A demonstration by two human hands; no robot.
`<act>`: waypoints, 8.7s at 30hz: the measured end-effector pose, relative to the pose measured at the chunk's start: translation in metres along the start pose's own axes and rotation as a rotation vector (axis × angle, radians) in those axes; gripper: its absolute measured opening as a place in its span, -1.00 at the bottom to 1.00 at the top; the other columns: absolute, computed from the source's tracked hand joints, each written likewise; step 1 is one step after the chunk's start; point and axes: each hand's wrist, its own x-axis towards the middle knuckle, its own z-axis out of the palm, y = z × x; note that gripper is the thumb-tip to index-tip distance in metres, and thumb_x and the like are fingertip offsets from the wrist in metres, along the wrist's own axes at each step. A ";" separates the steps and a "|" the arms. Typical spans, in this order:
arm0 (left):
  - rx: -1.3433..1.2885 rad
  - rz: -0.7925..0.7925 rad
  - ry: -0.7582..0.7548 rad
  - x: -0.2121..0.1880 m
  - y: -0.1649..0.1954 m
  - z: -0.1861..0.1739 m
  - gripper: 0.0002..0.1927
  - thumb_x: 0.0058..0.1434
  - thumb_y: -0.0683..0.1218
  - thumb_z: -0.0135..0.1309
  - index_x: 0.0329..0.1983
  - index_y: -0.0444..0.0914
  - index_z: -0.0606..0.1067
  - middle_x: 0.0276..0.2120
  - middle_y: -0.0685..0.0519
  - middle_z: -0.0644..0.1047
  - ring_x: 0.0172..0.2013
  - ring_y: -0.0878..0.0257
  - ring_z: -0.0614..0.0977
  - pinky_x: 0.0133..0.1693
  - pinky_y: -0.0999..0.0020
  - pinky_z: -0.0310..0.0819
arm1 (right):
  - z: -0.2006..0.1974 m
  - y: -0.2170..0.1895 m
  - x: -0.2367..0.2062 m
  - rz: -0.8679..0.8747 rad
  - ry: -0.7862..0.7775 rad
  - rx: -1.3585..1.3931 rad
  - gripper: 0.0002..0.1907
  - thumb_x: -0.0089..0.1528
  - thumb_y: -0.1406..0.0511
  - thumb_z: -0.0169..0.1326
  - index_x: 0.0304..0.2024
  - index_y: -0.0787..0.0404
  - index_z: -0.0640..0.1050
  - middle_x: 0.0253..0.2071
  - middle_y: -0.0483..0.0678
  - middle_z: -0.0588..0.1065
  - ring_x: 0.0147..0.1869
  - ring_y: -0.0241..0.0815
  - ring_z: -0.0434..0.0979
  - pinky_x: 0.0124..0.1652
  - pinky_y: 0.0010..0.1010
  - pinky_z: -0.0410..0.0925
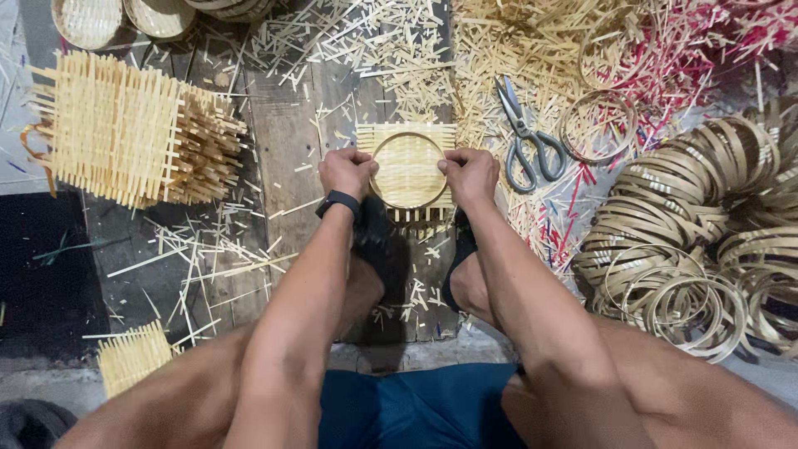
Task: The person sits on the floor of a bamboo workshop and assembles small woven bamboo baskets. They weave bamboo strips into flat mats, press a round bamboo rim ring onto the mat edges, trim excess strips with scissors, and set finished baskets onto a growing pile.
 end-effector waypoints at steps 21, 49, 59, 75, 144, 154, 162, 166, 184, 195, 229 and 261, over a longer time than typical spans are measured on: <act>-0.053 0.015 -0.016 0.006 -0.010 0.001 -0.83 -0.20 -0.11 0.43 -0.50 -0.18 0.70 -0.56 0.02 0.66 -0.51 0.24 0.70 -0.36 0.33 0.59 | -0.007 0.028 0.026 0.046 -0.258 0.210 -0.78 0.07 0.35 0.39 -0.25 0.29 0.73 -0.37 -0.04 0.66 -0.36 -0.35 0.57 -0.30 -0.48 0.44; -0.065 0.329 -0.268 0.025 0.033 0.050 -0.71 0.25 0.10 0.16 -0.26 -0.21 0.68 -0.46 -0.11 0.64 -0.43 0.04 0.67 -0.32 0.17 0.53 | 0.015 0.007 -0.061 0.011 -0.014 0.126 -0.77 0.27 0.24 0.18 -0.35 0.30 0.66 -0.52 -0.10 0.57 -0.48 -0.42 0.52 -0.41 -0.48 0.39; -0.202 0.251 -0.346 0.040 0.029 0.057 -0.60 0.22 0.09 0.24 -0.45 -0.36 0.59 -0.66 0.02 0.50 -0.56 0.42 0.37 -0.47 0.30 0.34 | 0.022 0.020 0.015 0.417 -0.085 0.330 -0.65 0.06 0.16 0.43 -0.51 0.35 0.65 -0.60 -0.18 0.53 -0.57 -0.40 0.38 -0.51 -0.48 0.28; 0.106 0.892 -0.258 -0.041 0.048 0.000 -0.72 0.07 -0.35 0.15 -0.16 -0.24 0.54 0.11 -0.05 0.60 -0.28 0.11 0.61 -0.25 0.28 0.59 | -0.278 -0.015 0.059 -0.215 -0.371 -0.975 -0.63 0.31 0.03 0.15 -0.10 0.15 0.70 -0.14 0.09 0.65 -0.09 0.04 0.65 0.02 -0.07 0.46; -0.108 0.508 -0.109 -0.066 0.027 0.059 -0.28 0.01 -0.17 0.19 0.32 -0.27 0.34 0.26 -0.19 0.41 0.32 -0.18 0.39 0.37 -0.01 0.22 | -0.083 0.064 0.053 -0.503 -0.303 -0.880 -0.41 0.06 -0.09 0.23 -0.26 0.33 0.55 -0.29 0.18 0.50 -0.14 0.11 0.55 -0.11 -0.09 0.44; 0.043 0.624 -0.252 -0.050 0.027 0.037 -0.23 -0.15 -0.29 0.18 0.25 -0.13 0.44 0.09 -0.11 0.51 0.17 -0.10 0.45 0.29 0.05 0.26 | -0.079 0.064 0.057 -0.417 -0.338 -0.899 -0.51 0.21 -0.03 0.10 -0.14 0.27 0.53 -0.27 0.15 0.46 -0.15 0.06 0.51 -0.11 -0.09 0.42; 0.128 0.704 -0.423 -0.039 0.038 0.016 -0.24 -0.18 -0.36 0.13 0.18 -0.11 0.47 0.12 -0.05 0.48 0.21 -0.08 0.43 0.27 0.11 0.33 | -0.079 0.055 0.062 -0.466 -0.377 -0.957 -0.56 0.24 0.01 0.08 -0.13 0.26 0.52 -0.25 0.08 0.44 -0.16 -0.05 0.44 -0.13 -0.19 0.38; 0.119 0.739 -0.482 -0.032 0.041 0.015 -0.24 -0.21 -0.36 0.14 0.16 -0.09 0.49 0.11 -0.01 0.49 0.21 -0.06 0.43 0.30 0.11 0.32 | -0.078 0.049 0.064 -0.565 -0.307 -0.947 -0.40 0.01 -0.07 0.20 -0.25 0.34 0.54 -0.35 0.14 0.45 -0.25 0.02 0.47 -0.19 -0.16 0.40; 0.092 0.595 -0.180 -0.044 0.010 0.045 -0.29 -0.11 -0.12 0.33 0.21 -0.04 0.51 0.36 -0.20 0.27 0.38 -0.24 0.26 0.38 -0.11 0.21 | -0.071 0.054 0.069 -0.320 -0.501 -0.971 -0.61 0.33 0.10 -0.03 -0.09 0.30 0.55 -0.18 0.16 0.50 -0.11 0.03 0.53 -0.09 -0.12 0.44; 0.199 0.759 -0.226 -0.047 0.017 0.049 -0.29 -0.02 -0.21 0.27 0.27 0.03 0.51 0.47 -0.11 0.23 0.44 -0.24 0.22 0.42 -0.10 0.18 | -0.076 0.049 0.067 -0.414 -0.426 -0.934 -0.62 0.21 0.07 0.05 -0.16 0.24 0.54 -0.26 0.10 0.50 -0.17 0.00 0.54 -0.14 -0.15 0.46; 0.152 0.598 -0.162 -0.062 0.028 0.047 -0.15 -0.15 -0.13 0.26 0.32 0.00 0.37 0.33 -0.34 0.18 0.30 -0.36 0.24 0.28 -0.18 0.23 | -0.072 0.060 0.069 -0.599 -0.314 -0.850 -0.57 0.21 0.01 0.14 -0.11 0.20 0.58 -0.19 0.08 0.53 -0.08 0.06 0.57 -0.09 -0.11 0.46; 0.074 0.549 -0.168 -0.034 0.014 0.019 -0.24 -0.02 -0.04 0.36 0.25 -0.34 0.39 0.10 -0.25 0.47 0.16 -0.12 0.43 0.19 0.02 0.28 | -0.095 0.084 0.071 -0.059 -0.236 -0.725 -0.47 0.08 -0.01 0.36 -0.17 0.27 0.60 -0.19 0.16 0.50 -0.05 0.08 0.49 -0.03 -0.12 0.36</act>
